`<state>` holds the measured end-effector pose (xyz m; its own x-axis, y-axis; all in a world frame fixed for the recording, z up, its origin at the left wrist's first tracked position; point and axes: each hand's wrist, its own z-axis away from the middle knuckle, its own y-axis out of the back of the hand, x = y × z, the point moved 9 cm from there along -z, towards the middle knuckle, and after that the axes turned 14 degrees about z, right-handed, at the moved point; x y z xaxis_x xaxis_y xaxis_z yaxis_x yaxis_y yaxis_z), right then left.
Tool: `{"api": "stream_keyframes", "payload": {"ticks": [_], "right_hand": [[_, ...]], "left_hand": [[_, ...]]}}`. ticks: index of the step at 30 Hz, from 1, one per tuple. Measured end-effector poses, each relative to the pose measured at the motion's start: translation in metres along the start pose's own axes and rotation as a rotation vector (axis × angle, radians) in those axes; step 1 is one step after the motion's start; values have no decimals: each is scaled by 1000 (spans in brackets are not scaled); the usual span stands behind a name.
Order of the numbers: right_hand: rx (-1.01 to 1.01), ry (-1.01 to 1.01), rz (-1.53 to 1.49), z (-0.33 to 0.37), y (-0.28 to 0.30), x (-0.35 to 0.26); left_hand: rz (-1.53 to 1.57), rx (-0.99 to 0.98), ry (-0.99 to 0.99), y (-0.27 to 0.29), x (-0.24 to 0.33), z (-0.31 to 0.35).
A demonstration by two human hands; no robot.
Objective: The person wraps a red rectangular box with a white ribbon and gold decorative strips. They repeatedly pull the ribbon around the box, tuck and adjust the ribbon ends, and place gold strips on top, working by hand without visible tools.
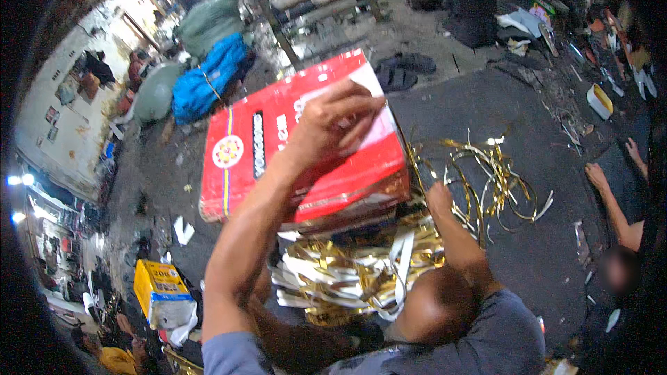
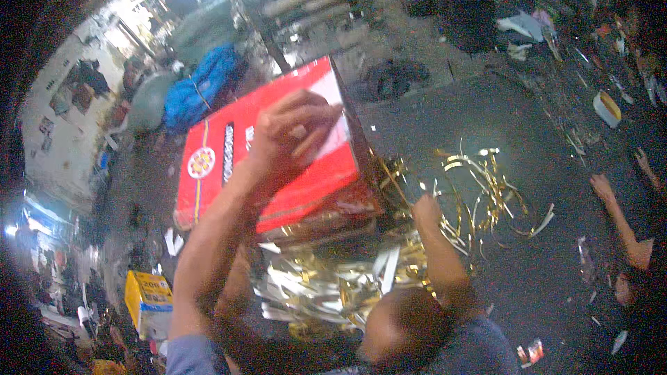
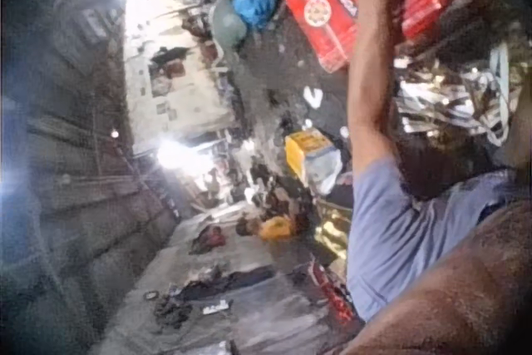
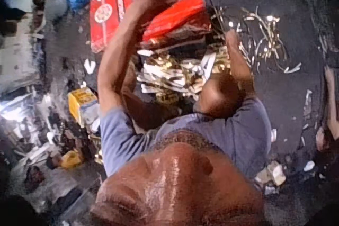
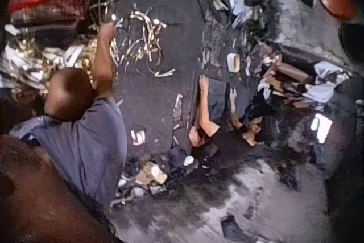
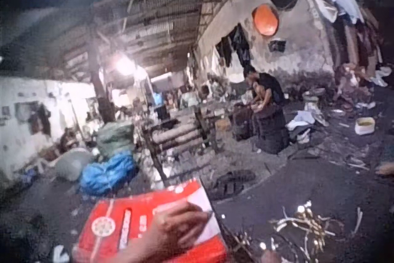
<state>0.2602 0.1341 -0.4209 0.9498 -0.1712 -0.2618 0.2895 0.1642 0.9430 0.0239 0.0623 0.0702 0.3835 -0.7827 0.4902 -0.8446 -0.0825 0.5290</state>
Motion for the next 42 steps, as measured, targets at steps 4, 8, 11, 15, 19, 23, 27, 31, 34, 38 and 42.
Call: {"api": "stream_keyframes", "payload": {"ticks": [4, 8, 11, 15, 19, 23, 27, 31, 34, 38, 42], "right_hand": [[69, 112, 58, -12, -17, 17], [51, 79, 172, -17, 29, 49], [-50, 25, 194, -7, 53, 39], [14, 0, 201, -12, 66, 59], [-8, -56, 213, -17, 69, 72], [-14, -84, 225, -31, 71, 82], [257, -101, 310, -47, 79, 154], [549, -179, 307, -3, 114, 155], [773, -38, 201, 85, 146, 77], [-160, 289, 59, 166, -23, 48], [-559, 265, -827, 243, -43, -26]], "left_hand": [[-74, 4, -69, 6, -1, 16], [-45, -68, 199, -7, 8, -7], [-42, 26, -181, 0, 8, 7], [-54, 27, -306, -6, 16, 2], [21, 58, -275, -5, 11, 2], [52, 55, -179, -6, 7, 5], [99, 34, -163, -16, 4, -3], [159, 26, 39, -12, -9, 0], [87, 5, 16, -3, -9, 10], [53, -33, -71, -12, 0, -8], [-230, -21, -193, -27, 65, 29]]}}
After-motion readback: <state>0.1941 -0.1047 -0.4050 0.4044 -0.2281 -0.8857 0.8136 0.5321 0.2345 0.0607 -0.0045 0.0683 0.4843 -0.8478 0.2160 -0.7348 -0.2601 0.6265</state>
